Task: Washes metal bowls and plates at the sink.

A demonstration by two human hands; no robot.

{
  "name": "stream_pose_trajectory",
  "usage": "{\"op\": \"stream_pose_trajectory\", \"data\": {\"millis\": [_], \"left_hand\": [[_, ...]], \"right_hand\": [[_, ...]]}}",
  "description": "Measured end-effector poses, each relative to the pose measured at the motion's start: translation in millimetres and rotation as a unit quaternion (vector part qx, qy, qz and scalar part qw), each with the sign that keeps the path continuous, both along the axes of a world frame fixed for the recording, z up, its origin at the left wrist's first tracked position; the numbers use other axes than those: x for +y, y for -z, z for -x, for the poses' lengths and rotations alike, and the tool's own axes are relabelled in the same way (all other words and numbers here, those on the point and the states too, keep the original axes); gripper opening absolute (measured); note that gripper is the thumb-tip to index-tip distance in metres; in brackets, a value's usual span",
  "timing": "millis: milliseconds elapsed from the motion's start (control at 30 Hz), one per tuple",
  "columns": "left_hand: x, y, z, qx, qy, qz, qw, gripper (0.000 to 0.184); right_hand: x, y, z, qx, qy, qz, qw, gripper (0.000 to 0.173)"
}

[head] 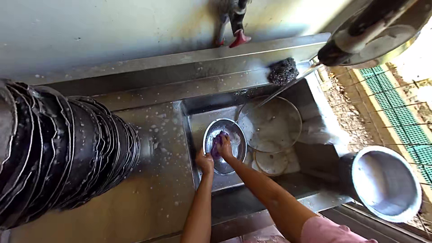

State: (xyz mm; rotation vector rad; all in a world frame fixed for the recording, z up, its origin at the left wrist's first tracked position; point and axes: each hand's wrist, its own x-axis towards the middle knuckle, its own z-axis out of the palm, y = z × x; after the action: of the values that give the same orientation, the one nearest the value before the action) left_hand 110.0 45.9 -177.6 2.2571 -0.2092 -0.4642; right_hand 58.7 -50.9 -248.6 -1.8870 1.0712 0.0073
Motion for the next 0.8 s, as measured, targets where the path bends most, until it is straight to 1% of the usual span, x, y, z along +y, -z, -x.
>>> {"op": "stream_pose_trajectory", "data": {"millis": [67,100,133,167,233,267,300,333,400,433,467,567,600,633,700,733,767,800], "left_hand": [[4,3,1,-0.015,-0.013,0.005,1.000,0.035],[5,4,2,-0.019,-0.015,0.006,1.000,0.033],[4,3,2,-0.017,-0.011,0.002,1.000,0.032],[4,2,4,-0.011,-0.005,-0.005,1.000,0.033],[4,2,6,-0.008,0.002,-0.010,1.000,0.036],[3,3,7,-0.015,-0.001,-0.003,1.000,0.037],[3,4,6,-0.021,-0.005,0.005,1.000,0.036],[2,5,5,-0.028,-0.007,0.012,1.000,0.035],[2,9,4,-0.042,-0.014,0.017,0.999,0.030],[1,10,4,-0.039,-0.019,0.018,0.999,0.029],[2,11,6,-0.034,-0.021,0.017,0.999,0.030],[1,9,8,-0.032,-0.022,0.027,0.999,0.034],[0,8,7,-0.034,-0.024,0.030,0.999,0.034],[0,8,7,-0.036,-0.025,0.034,0.998,0.034],[0,8,5,-0.027,-0.032,0.036,0.998,0.033],[-1,9,4,-0.021,-0.034,0.034,0.999,0.032],[0,9,6,-0.017,-0.034,0.026,0.999,0.032],[3,8,9,-0.003,-0.031,0.016,0.999,0.034]], "right_hand": [[25,-9,10,-0.042,-0.102,-0.032,0.993,0.039],[30,-13,14,-0.053,-0.155,-0.033,0.986,0.037],[22,-17,13,-0.035,-0.185,-0.027,0.982,0.037],[7,-20,8,0.009,-0.184,-0.018,0.983,0.038],[-30,-14,-12,0.092,-0.094,-0.009,0.991,0.043],[-41,-9,-19,0.110,-0.053,-0.004,0.993,0.043],[-40,-6,-23,0.109,-0.039,-0.002,0.993,0.044],[-29,-7,-22,0.088,-0.050,-0.004,0.995,0.044],[7,-12,-8,0.003,-0.111,-0.013,0.994,0.036],[16,-15,-4,-0.030,-0.132,-0.009,0.991,0.033],[12,-18,-2,-0.025,-0.135,-0.011,0.990,0.033],[-29,-9,-23,0.064,-0.031,0.009,0.997,0.038],[-32,-6,-28,0.076,-0.018,0.012,0.997,0.039],[-24,-5,-26,0.065,-0.031,0.006,0.997,0.038],[4,-11,-11,0.007,-0.112,-0.016,0.994,0.035],[10,-17,-8,-0.011,-0.143,-0.017,0.989,0.035],[4,-21,-7,0.004,-0.160,-0.023,0.987,0.035],[-8,-22,-9,0.037,-0.148,-0.024,0.988,0.037]]}}
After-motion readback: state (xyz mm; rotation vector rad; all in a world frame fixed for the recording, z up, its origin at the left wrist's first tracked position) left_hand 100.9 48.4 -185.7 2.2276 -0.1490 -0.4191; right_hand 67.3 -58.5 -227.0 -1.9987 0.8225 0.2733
